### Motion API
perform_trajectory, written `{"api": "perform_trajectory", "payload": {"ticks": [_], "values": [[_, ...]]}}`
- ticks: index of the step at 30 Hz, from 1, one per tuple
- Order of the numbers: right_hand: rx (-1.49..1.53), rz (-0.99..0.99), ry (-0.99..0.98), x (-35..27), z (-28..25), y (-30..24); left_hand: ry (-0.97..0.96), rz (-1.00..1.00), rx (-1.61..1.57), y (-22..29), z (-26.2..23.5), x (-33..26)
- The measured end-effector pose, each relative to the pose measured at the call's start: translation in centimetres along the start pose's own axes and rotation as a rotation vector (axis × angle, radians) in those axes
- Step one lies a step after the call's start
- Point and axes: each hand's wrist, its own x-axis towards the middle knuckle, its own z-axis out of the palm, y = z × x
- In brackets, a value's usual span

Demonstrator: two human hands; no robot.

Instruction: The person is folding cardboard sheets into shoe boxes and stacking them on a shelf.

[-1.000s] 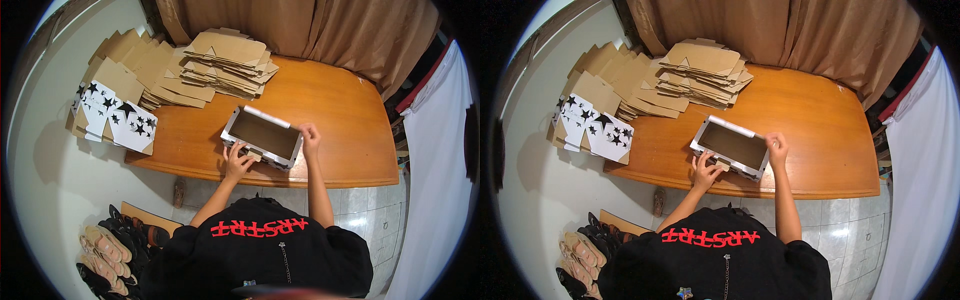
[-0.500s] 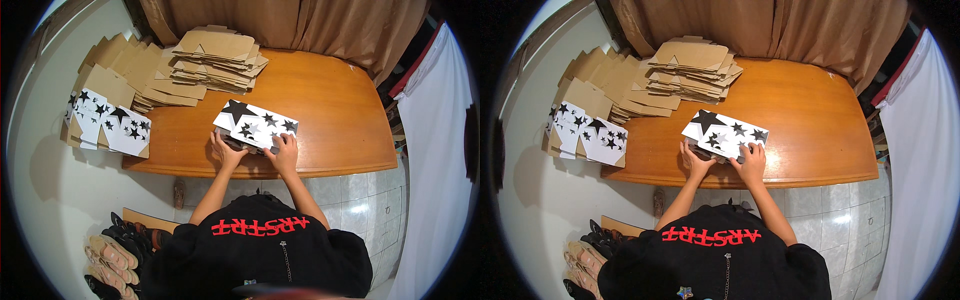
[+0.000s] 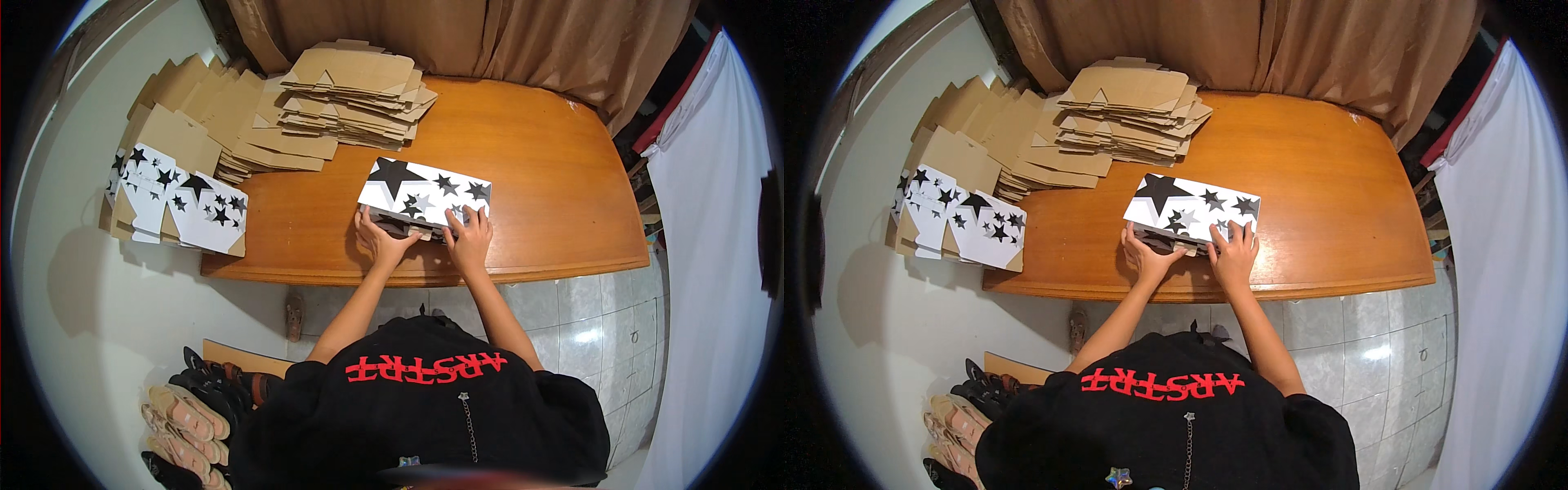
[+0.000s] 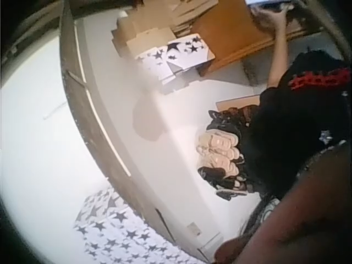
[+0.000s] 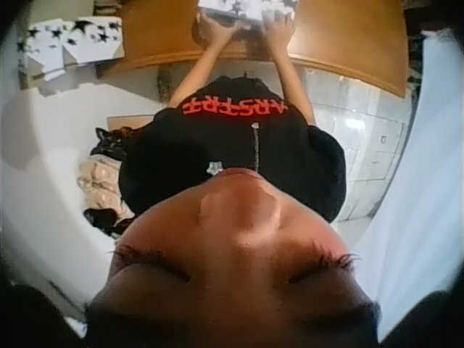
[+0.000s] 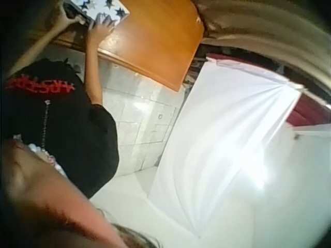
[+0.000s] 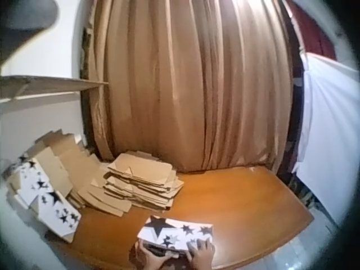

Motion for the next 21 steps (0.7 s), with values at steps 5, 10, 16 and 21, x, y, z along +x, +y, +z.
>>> {"api": "perform_trajectory", "payload": {"ticks": [5,10,16,21], "values": [[-0.001,-0.022,0.031,-0.6,0.6,0.7,0.002,-0.003,-0.020,0.6,-0.2,0.0],[0.006,-0.016,0.043,-0.7,0.7,0.7,0.024,0.027,0.046,-0.1,-1.3,1.7],[0.051,-0.028,0.091,-0.5,1.4,1.0,-0.032,0.101,-0.202,-1.0,-1.5,3.8],[0.054,-0.043,0.100,-0.4,1.6,1.5,-0.026,0.111,-0.181,-1.1,-1.3,4.0]]}}
